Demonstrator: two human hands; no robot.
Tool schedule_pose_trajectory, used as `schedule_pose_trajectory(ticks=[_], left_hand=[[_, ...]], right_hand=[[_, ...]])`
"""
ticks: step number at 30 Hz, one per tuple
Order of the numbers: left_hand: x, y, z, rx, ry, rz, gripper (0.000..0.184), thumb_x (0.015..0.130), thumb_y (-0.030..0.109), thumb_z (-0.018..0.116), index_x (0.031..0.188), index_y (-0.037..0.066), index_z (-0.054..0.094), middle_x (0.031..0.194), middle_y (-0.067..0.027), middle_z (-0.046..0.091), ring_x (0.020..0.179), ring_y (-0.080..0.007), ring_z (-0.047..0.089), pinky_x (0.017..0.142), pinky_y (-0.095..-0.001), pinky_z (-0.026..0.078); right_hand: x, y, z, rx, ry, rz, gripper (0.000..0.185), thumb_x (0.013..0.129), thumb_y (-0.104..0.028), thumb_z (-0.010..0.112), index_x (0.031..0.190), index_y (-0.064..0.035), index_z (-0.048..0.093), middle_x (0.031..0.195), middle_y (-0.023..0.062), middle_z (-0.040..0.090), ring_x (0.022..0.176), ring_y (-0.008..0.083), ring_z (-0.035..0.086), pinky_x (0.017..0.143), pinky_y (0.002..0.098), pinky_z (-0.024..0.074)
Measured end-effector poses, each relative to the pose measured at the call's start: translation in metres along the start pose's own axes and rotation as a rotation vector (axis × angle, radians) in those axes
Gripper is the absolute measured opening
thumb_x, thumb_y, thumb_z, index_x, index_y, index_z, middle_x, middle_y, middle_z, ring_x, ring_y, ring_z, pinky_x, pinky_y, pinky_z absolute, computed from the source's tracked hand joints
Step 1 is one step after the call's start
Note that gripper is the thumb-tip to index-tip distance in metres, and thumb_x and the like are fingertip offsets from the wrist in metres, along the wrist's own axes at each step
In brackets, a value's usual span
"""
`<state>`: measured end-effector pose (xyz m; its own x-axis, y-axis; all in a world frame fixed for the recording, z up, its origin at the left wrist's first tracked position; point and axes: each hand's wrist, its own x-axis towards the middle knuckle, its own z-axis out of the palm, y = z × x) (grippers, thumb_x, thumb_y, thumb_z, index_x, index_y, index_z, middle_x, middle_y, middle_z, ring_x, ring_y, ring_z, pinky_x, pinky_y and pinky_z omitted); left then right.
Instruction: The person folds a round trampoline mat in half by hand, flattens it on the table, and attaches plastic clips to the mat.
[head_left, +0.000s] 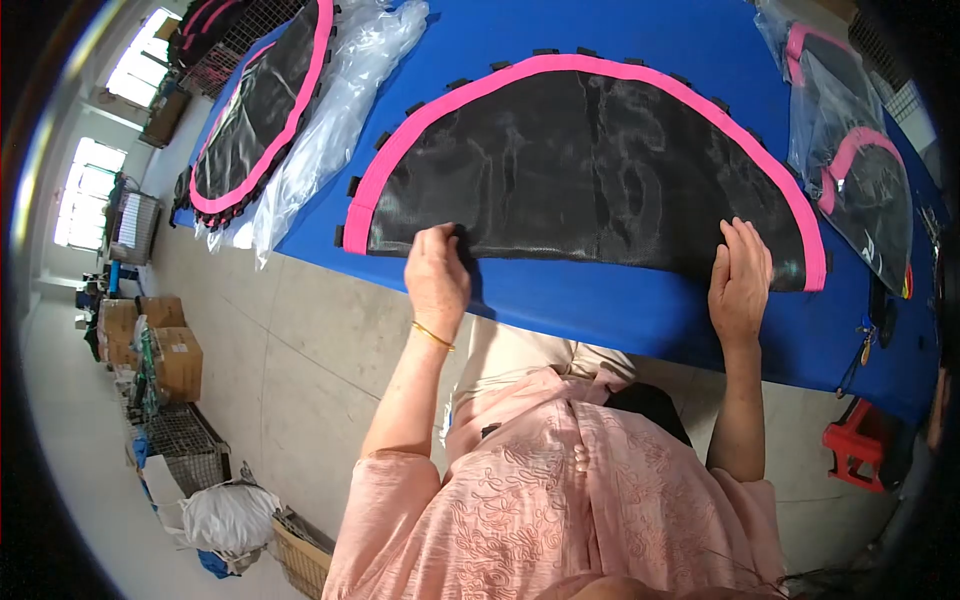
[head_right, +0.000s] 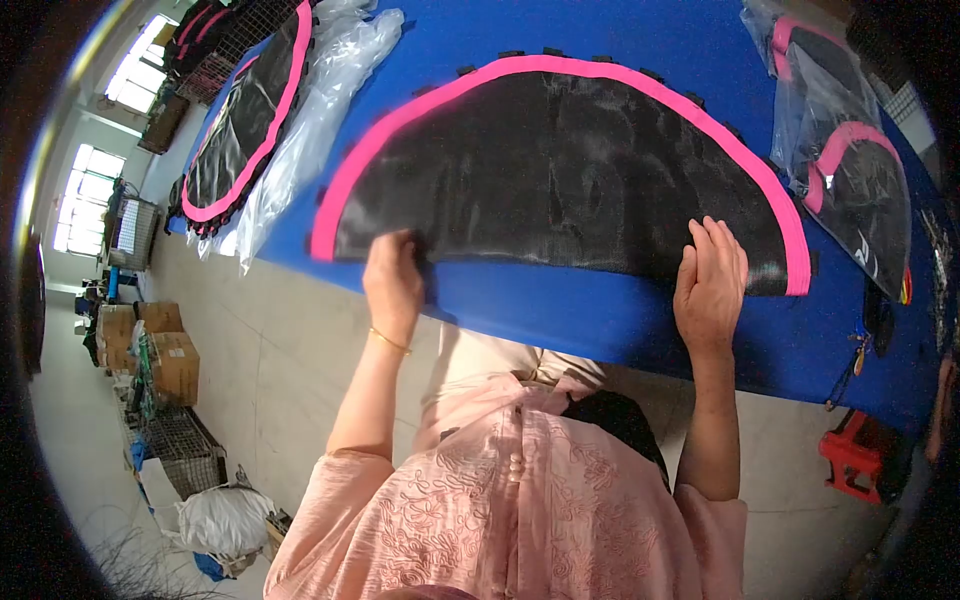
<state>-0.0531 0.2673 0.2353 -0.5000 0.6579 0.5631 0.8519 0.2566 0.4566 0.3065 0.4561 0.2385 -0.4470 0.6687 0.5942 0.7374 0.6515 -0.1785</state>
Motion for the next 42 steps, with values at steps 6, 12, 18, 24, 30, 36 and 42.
schedule_pose_trajectory(ticks=[6,12,18,24,30,36,42], left_hand=[[-0.006,0.013,0.004,-0.018,-0.024,0.036,0.016,0.094,-0.001,0.062,0.11,0.002,0.066,0.099,-0.02,0.067,0.09,-0.0408,0.067,0.078,-0.0453,0.055],[-0.002,-0.042,-0.021,0.206,0.107,-0.064,0.013,0.098,0.002,0.06,0.11,0.002,0.065,0.1,-0.0201,0.068,0.091,-0.0416,0.067,0.077,-0.0466,0.054],[-0.006,-0.004,-0.011,0.049,0.042,-0.01,0.017,0.094,-0.002,0.062,0.11,0.0,0.065,0.1,-0.0217,0.068,0.09,-0.0427,0.066,0.079,-0.0452,0.055],[-0.016,0.043,0.019,-0.044,0.006,0.109,0.022,0.091,-0.006,0.063,0.112,0.0,0.065,0.094,-0.0187,0.065,0.087,-0.0386,0.065,0.075,-0.0452,0.054],[-0.008,-0.007,-0.006,0.094,0.059,0.058,0.017,0.095,-0.001,0.061,0.11,0.001,0.066,0.095,-0.0195,0.067,0.087,-0.0398,0.066,0.076,-0.0458,0.054],[-0.006,-0.03,-0.02,0.127,0.098,-0.096,0.015,0.097,0.0,0.06,0.11,0.001,0.065,0.1,-0.0201,0.068,0.091,-0.0427,0.067,0.079,-0.0467,0.054],[-0.017,0.032,0.007,-0.046,-0.014,0.064,0.021,0.091,-0.005,0.061,0.112,0.0,0.065,0.096,-0.0193,0.066,0.089,-0.0406,0.066,0.077,-0.0455,0.054]], right_hand=[[0.0,0.0,-0.001,0.004,-0.026,0.017,0.03,0.109,-0.017,0.054,0.135,-0.0059,0.065,0.138,0.0158,0.065,0.134,0.0346,0.058,0.115,0.0502,0.0427],[-0.003,0.001,0.001,0.005,-0.02,0.015,0.031,0.11,-0.018,0.053,0.136,-0.0068,0.065,0.138,0.0156,0.065,0.135,0.0343,0.058,0.115,0.0506,0.0424],[-0.002,0.0,0.0,0.012,-0.013,0.017,0.03,0.11,-0.018,0.053,0.135,-0.007,0.065,0.138,0.0155,0.064,0.135,0.0345,0.057,0.115,0.0504,0.0422],[0.0,-0.001,-0.001,0.03,-0.028,0.017,0.031,0.108,-0.017,0.054,0.134,-0.0043,0.065,0.138,0.0172,0.064,0.134,0.0367,0.057,0.115,0.0508,0.0417],[-0.001,0.0,-0.001,0.038,-0.024,0.022,0.03,0.108,-0.017,0.054,0.133,-0.004,0.065,0.137,0.0176,0.064,0.134,0.0367,0.057,0.115,0.051,0.0417],[-0.001,0.001,-0.002,0.005,-0.037,0.032,0.03,0.109,-0.018,0.053,0.135,-0.0063,0.065,0.139,0.0159,0.064,0.135,0.0351,0.056,0.116,0.05,0.0419],[-0.002,0.001,0.0,0.012,-0.028,0.017,0.031,0.109,-0.017,0.053,0.136,-0.0059,0.064,0.139,0.0156,0.063,0.135,0.0352,0.056,0.116,0.0499,0.0414]])
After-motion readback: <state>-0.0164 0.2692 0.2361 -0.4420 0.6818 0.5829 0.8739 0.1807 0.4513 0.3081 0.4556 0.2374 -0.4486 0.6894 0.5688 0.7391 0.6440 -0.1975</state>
